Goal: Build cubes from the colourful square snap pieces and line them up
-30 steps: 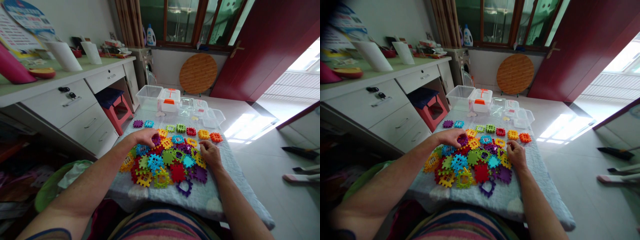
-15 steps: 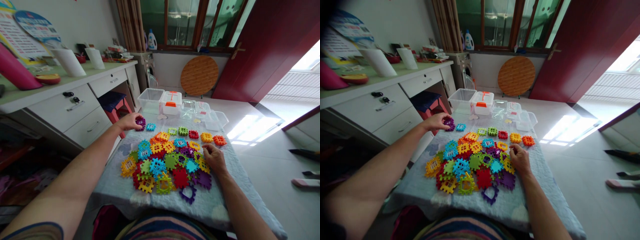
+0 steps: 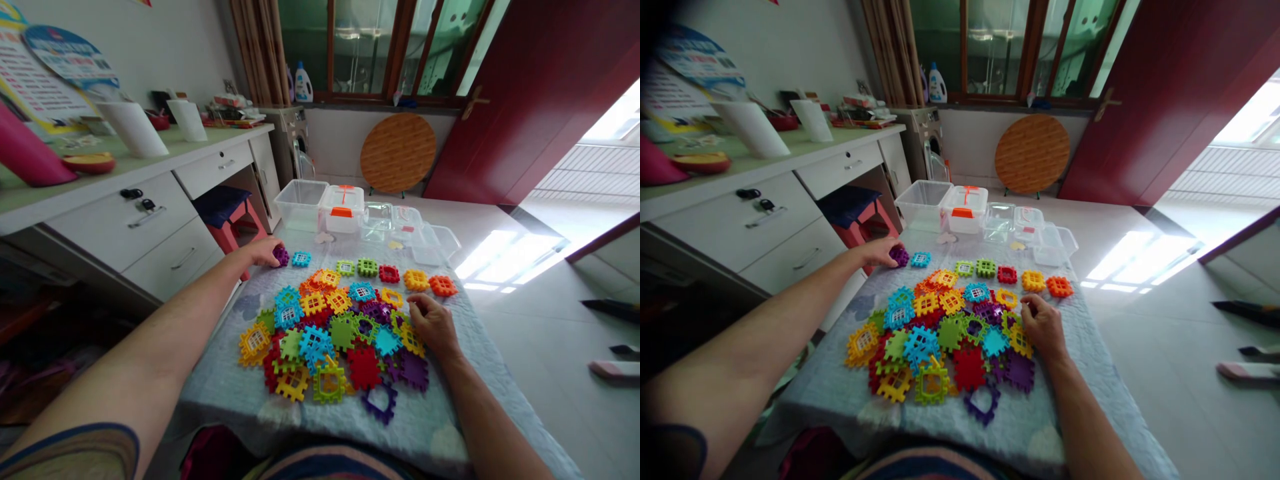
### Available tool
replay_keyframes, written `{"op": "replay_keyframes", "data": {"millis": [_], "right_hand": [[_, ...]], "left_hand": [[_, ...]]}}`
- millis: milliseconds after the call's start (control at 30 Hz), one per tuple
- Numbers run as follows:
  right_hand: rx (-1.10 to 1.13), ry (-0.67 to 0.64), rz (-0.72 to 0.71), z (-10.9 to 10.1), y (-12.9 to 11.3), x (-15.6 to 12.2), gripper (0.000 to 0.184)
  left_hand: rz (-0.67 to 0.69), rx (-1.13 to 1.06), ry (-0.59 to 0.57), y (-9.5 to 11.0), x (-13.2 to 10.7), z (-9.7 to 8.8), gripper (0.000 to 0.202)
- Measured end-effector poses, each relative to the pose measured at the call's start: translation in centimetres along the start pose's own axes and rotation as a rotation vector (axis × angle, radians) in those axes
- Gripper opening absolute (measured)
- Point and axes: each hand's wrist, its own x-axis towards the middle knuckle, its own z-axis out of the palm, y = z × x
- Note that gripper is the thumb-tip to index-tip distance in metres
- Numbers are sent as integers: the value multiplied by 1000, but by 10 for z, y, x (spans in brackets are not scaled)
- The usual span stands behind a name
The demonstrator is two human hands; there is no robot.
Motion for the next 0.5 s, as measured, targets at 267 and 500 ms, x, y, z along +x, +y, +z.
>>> {"op": "replay_keyframes", "data": {"millis": [267,500], "right_hand": [[-12,-5,-16,0,1,-1,27],[-16,-6,-20,1,4,-1,26]], "left_hand": [[-6,-58,-105,-2,2,1,63],[26,-64,-45,-2,3,4,58]]}}
